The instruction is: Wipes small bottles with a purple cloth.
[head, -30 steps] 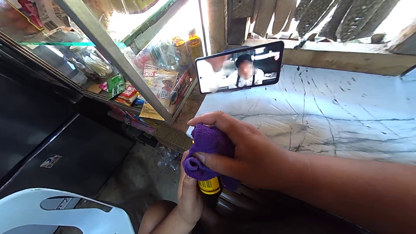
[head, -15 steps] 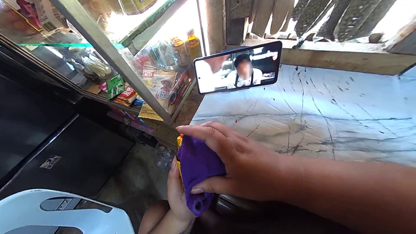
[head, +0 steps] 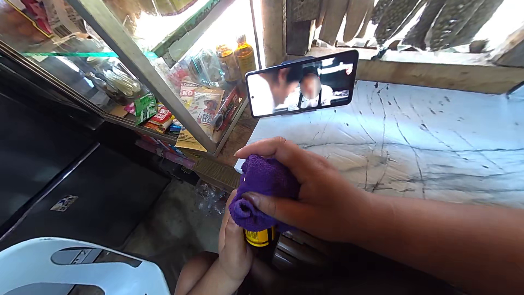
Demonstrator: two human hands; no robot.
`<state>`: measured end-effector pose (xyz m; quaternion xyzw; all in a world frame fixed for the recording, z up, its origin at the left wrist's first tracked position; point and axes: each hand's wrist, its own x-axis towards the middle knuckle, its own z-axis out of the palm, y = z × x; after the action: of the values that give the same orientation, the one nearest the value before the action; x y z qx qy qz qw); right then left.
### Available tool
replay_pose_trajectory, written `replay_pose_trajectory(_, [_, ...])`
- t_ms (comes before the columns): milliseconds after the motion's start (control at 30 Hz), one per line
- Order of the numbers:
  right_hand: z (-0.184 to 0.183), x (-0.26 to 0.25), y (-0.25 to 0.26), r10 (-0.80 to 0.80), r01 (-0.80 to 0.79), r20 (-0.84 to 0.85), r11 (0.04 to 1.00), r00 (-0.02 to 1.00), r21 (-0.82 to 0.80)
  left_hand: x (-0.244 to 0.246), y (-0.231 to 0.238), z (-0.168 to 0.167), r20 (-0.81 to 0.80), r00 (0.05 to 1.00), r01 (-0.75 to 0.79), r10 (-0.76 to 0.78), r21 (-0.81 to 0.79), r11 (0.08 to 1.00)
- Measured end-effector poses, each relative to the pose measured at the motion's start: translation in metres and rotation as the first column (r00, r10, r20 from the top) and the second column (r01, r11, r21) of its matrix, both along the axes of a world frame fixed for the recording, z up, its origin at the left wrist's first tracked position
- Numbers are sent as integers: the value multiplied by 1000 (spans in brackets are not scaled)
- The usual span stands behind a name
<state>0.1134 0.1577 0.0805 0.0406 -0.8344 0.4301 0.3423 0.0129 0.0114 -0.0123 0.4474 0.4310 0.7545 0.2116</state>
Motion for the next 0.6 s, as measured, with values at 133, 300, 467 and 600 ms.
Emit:
replay_pose_trajectory(133, [-2, 0, 0, -42, 44, -42, 998, 998, 34, 2, 2, 4, -24, 999, 29, -28, 61, 998])
replay_pose_trajectory(300, [-2, 1, 0, -44, 44, 3, 997, 999, 60, 2, -1, 0, 42, 996, 76, -77, 24, 997])
replay_pose_trajectory(467, [-6, 0, -1, -31, 24, 55, 993, 998, 112, 2, -4, 2, 281, 921, 250, -271, 108, 962])
replay_pose_trajectory(600, [-9, 1, -3, -40, 22, 60, 964, 997, 266, 1, -3, 5, 447, 823, 267, -349, 238, 934])
